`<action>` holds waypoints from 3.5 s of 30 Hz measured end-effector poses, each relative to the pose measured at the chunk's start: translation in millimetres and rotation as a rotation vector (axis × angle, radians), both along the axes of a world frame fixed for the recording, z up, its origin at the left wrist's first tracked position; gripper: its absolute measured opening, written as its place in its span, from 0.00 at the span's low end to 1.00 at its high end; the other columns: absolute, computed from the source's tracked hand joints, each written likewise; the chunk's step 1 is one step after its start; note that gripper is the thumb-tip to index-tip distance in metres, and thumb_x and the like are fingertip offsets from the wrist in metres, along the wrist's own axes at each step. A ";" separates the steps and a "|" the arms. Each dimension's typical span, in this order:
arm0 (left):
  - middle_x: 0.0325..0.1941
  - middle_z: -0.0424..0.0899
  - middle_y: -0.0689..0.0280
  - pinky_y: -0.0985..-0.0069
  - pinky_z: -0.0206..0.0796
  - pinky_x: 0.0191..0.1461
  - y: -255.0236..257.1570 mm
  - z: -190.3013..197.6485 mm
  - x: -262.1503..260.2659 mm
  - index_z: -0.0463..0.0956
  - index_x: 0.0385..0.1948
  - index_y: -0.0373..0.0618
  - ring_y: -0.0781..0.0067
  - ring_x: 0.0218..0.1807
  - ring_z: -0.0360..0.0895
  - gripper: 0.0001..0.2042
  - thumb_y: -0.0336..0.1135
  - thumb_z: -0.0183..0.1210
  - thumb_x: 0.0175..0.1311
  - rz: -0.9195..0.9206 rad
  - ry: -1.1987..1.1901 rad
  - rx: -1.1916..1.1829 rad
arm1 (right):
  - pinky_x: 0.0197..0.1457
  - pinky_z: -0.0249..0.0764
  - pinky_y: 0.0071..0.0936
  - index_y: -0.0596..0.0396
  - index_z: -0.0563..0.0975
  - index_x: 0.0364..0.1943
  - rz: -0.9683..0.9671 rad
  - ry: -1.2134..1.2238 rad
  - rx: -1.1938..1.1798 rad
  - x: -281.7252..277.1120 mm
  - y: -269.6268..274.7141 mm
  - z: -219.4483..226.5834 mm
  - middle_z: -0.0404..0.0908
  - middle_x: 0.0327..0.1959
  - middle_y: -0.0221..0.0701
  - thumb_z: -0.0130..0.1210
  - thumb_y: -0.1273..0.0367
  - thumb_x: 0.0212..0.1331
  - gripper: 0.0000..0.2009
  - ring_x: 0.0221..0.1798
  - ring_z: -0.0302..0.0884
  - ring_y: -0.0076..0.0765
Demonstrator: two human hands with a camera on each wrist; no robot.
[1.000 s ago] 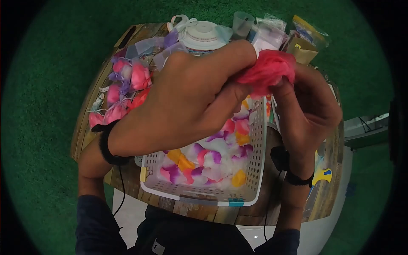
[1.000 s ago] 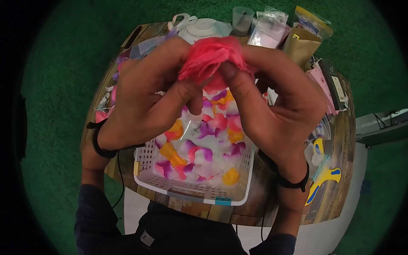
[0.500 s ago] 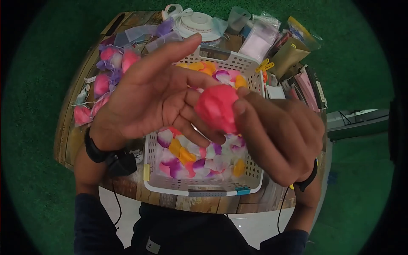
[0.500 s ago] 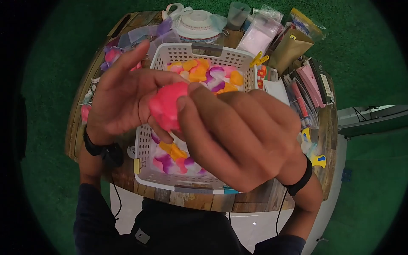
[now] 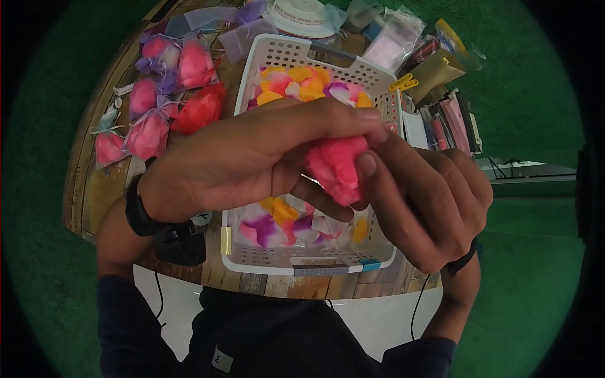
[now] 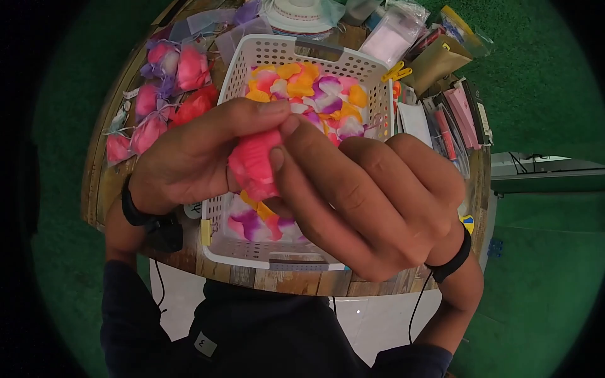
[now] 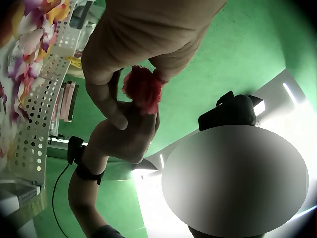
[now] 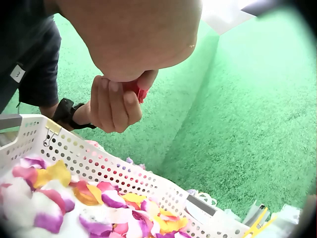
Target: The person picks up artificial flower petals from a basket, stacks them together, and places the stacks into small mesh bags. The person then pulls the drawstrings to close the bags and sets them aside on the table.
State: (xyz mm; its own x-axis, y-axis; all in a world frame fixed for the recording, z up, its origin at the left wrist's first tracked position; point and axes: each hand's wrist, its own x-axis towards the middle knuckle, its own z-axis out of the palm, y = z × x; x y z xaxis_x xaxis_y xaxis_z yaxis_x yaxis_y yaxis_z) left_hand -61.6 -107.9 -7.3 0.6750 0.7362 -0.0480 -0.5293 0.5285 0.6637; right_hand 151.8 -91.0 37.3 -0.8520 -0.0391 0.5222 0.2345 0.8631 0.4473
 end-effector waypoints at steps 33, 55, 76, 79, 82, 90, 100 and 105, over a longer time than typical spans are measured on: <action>0.26 0.83 0.68 0.85 0.71 0.26 14.8 -19.1 -21.4 0.82 0.35 0.37 0.84 0.23 0.78 0.14 0.41 0.61 0.67 0.311 0.452 0.343 | 0.37 0.78 0.43 0.56 0.80 0.35 -0.689 -0.694 -1.050 -19.2 -14.3 -61.8 0.81 0.31 0.42 0.62 0.64 0.53 0.11 0.36 0.83 0.49; 0.27 0.80 0.70 0.85 0.71 0.29 -1.4 -8.7 -11.8 0.80 0.38 0.34 0.87 0.29 0.78 0.10 0.34 0.59 0.68 0.445 0.862 0.576 | 0.27 0.72 0.19 0.61 0.78 0.38 -0.198 0.772 -2.088 -12.5 -18.0 -8.8 0.83 0.29 0.33 0.56 0.75 0.63 0.04 0.28 0.82 0.24; 0.28 0.80 0.65 0.83 0.70 0.29 -6.1 -9.4 -12.1 0.78 0.41 0.32 0.83 0.28 0.79 0.08 0.27 0.60 0.66 0.461 0.921 0.772 | 0.40 0.68 0.17 0.60 0.77 0.38 -0.122 0.665 -1.750 -17.4 -11.8 -0.7 0.78 0.32 0.28 0.56 0.75 0.64 0.03 0.36 0.73 0.18; 0.28 0.80 0.65 0.84 0.68 0.28 -8.5 -2.3 -14.2 0.78 0.39 0.33 0.83 0.27 0.78 0.07 0.28 0.59 0.66 0.440 0.898 0.767 | 0.37 0.69 0.17 0.61 0.76 0.40 -0.281 0.453 -1.547 -15.3 -10.3 -5.8 0.78 0.33 0.29 0.56 0.75 0.64 0.04 0.34 0.74 0.18; 0.28 0.80 0.66 0.84 0.68 0.28 -9.7 -3.8 -14.7 0.78 0.38 0.33 0.84 0.27 0.77 0.06 0.28 0.58 0.67 0.405 0.898 0.773 | 0.37 0.70 0.18 0.62 0.76 0.40 -0.380 0.272 -1.372 -14.8 -12.9 -3.1 0.78 0.33 0.30 0.56 0.78 0.63 0.04 0.36 0.76 0.19; 0.29 0.81 0.66 0.83 0.70 0.29 -10.5 -4.4 -11.7 0.78 0.38 0.33 0.85 0.30 0.79 0.06 0.29 0.58 0.67 0.414 0.920 0.679 | 0.36 0.70 0.15 0.61 0.80 0.49 -0.232 0.227 -1.197 -9.2 -12.9 0.3 0.81 0.33 0.33 0.58 0.77 0.61 0.12 0.33 0.76 0.17; 0.26 0.81 0.55 0.69 0.67 0.30 -12.9 -10.1 -3.9 0.81 0.36 0.37 0.62 0.26 0.78 0.08 0.32 0.60 0.62 0.532 0.761 0.771 | 0.30 0.69 0.12 0.60 0.69 0.48 -0.361 0.490 -1.671 -21.1 -21.4 -9.8 0.80 0.28 0.26 0.60 0.78 0.60 0.15 0.29 0.74 0.12; 0.24 0.79 0.56 0.69 0.65 0.29 -13.6 -8.2 -4.9 0.80 0.35 0.37 0.63 0.25 0.78 0.08 0.33 0.59 0.64 0.514 0.747 0.757 | 0.29 0.69 0.13 0.60 0.70 0.48 -0.412 0.538 -1.715 -19.6 -22.3 -7.9 0.79 0.26 0.26 0.60 0.78 0.59 0.15 0.27 0.74 0.12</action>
State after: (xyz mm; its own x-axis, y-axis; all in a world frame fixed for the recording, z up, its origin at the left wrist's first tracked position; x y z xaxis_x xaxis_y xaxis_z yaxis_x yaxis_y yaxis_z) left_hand -66.5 -121.5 -15.5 0.2804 0.9239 0.2603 0.0874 -0.2946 0.9516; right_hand 132.2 -113.2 29.4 -0.4163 0.9076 -0.0550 0.3263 0.0926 -0.9407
